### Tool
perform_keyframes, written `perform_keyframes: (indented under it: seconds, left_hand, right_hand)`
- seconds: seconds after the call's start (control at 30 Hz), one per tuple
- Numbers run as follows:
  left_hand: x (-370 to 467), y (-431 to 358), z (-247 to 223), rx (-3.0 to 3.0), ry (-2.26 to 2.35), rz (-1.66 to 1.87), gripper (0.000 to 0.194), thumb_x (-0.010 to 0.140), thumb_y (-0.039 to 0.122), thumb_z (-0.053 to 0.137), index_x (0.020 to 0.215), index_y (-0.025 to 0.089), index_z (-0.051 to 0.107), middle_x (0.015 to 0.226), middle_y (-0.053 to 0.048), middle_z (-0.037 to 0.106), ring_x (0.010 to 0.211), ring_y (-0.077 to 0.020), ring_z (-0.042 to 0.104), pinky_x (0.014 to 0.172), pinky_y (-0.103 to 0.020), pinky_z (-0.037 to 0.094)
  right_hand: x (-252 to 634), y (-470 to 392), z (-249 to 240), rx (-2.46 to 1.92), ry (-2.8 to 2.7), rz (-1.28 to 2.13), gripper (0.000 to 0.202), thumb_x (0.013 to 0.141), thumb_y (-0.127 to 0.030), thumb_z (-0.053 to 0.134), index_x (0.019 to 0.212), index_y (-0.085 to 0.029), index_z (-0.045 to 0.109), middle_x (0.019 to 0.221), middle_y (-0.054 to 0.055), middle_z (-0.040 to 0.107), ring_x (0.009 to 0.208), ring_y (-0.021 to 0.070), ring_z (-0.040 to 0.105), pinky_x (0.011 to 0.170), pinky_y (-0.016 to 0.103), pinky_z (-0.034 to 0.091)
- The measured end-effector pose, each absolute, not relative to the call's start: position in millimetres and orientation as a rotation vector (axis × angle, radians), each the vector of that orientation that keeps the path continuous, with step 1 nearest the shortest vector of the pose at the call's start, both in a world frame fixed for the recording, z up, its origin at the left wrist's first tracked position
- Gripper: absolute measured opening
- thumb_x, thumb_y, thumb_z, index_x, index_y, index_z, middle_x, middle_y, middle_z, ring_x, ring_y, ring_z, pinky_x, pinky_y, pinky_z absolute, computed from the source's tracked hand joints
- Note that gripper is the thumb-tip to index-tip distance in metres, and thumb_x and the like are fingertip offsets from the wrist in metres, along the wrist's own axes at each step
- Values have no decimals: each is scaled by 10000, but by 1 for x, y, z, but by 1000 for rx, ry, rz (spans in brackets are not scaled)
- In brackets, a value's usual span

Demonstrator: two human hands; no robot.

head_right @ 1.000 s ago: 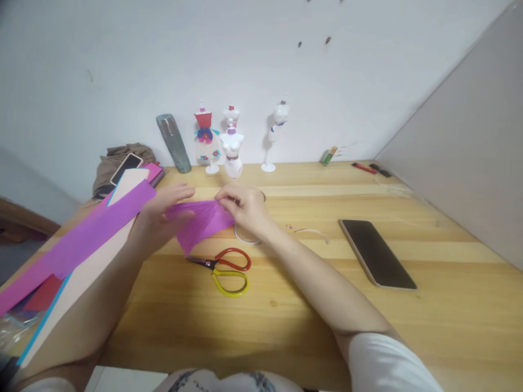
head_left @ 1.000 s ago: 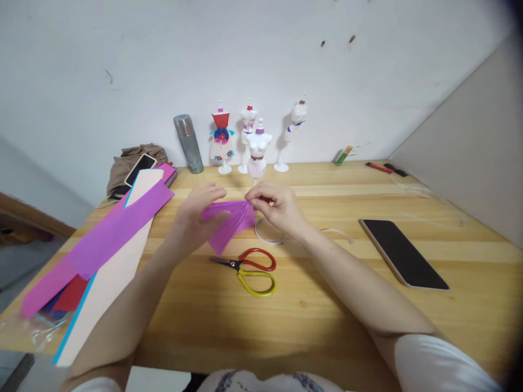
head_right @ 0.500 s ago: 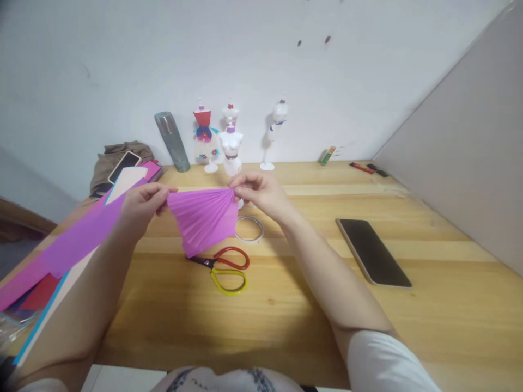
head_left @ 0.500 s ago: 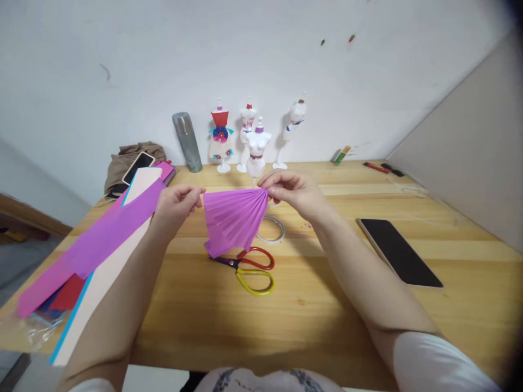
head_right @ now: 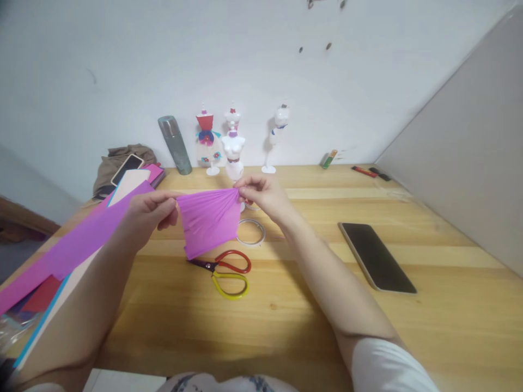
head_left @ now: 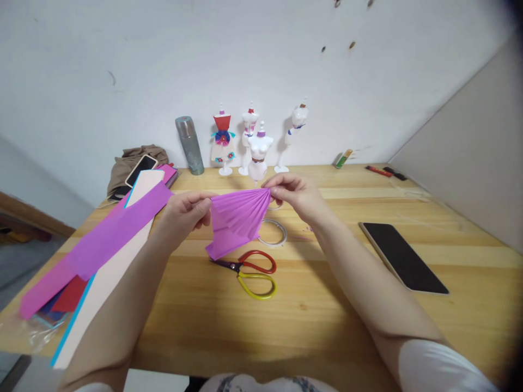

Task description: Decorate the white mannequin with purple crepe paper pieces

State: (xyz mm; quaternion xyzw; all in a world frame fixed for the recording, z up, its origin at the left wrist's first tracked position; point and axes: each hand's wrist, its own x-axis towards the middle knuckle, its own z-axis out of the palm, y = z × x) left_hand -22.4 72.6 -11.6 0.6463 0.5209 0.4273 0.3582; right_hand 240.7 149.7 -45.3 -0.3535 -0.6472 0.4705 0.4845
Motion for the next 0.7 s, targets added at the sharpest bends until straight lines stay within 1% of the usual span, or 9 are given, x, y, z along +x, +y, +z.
perform_keyframes:
  seconds: [0.07, 0.2, 0.3, 0.37, 0.47, 0.57, 0.63, 0.7]
  left_hand:
    - [-20, 72, -13, 1637, 1353, 1116, 180, 818, 340, 619, 849, 190, 715, 544, 20, 605, 434, -99, 468, 423, -225, 363]
    - [-17, 73, -16, 1563, 1341, 1162, 228, 810, 399, 650, 732, 186, 681, 592, -1, 658, 425, -92, 495, 407, -217, 383]
    - [-16, 75, -19, 1506, 1318, 1172, 268, 772, 434, 682, 676, 184, 668, 539, 9, 632, 406, -93, 506, 388, -206, 384]
    - [-16, 77, -20, 1469, 1324, 1162, 258, 736, 433, 711, 682, 183, 674, 497, 20, 612, 395, -99, 516, 382, -201, 387]
    - [-16, 80, -23, 1450, 1339, 1166, 254, 706, 430, 736, 692, 183, 674, 478, 19, 622, 396, -111, 542, 400, -209, 425]
    - [-16, 81, -27, 1452, 1325, 1206, 262, 702, 433, 742, 759, 181, 695, 498, 17, 646, 434, -138, 600, 433, -231, 473]
    - [-16, 82, -30, 1440, 1314, 1232, 317, 696, 427, 751, 882, 172, 716, 507, 24, 652, 450, -155, 624, 444, -245, 491]
    - [-16, 83, -31, 1425, 1303, 1239, 417, 695, 416, 761, 1020, 159, 711, 506, 32, 653, 448, -163, 628, 453, -257, 503]
  right_hand:
    - [241, 151, -46, -867, -1557, 1156, 61, 698, -245, 728, 743, -209, 707, 629, 8, 669, 546, 131, 570, 494, 267, 457]
    - [241, 149, -45, -874, -1564, 1163, 53, 693, -225, 731, 742, -210, 714, 633, 7, 673, 564, 133, 587, 492, 255, 453]
    - [241, 147, -45, -862, -1603, 1141, 64, 702, -232, 740, 757, -212, 715, 674, 10, 687, 595, 132, 605, 515, 253, 471]
    - [241, 146, -45, -833, -1635, 1120, 67, 713, -245, 743, 763, -213, 711, 713, 14, 698, 616, 133, 615, 536, 260, 491]
    - [242, 147, -47, -775, -1672, 1088, 65, 726, -251, 743, 768, -212, 711, 754, 18, 700, 637, 133, 624, 560, 270, 512]
    - [242, 148, -48, -737, -1694, 1064, 61, 735, -246, 741, 775, -209, 715, 782, 22, 701, 645, 130, 628, 582, 278, 526]
    - [242, 148, -48, -735, -1701, 1054, 61, 742, -246, 742, 783, -209, 717, 803, 24, 705, 656, 130, 632, 592, 280, 532]
    - [243, 149, -48, -736, -1707, 1052, 66, 744, -251, 745, 787, -209, 717, 810, 24, 705, 658, 129, 632, 591, 277, 533]
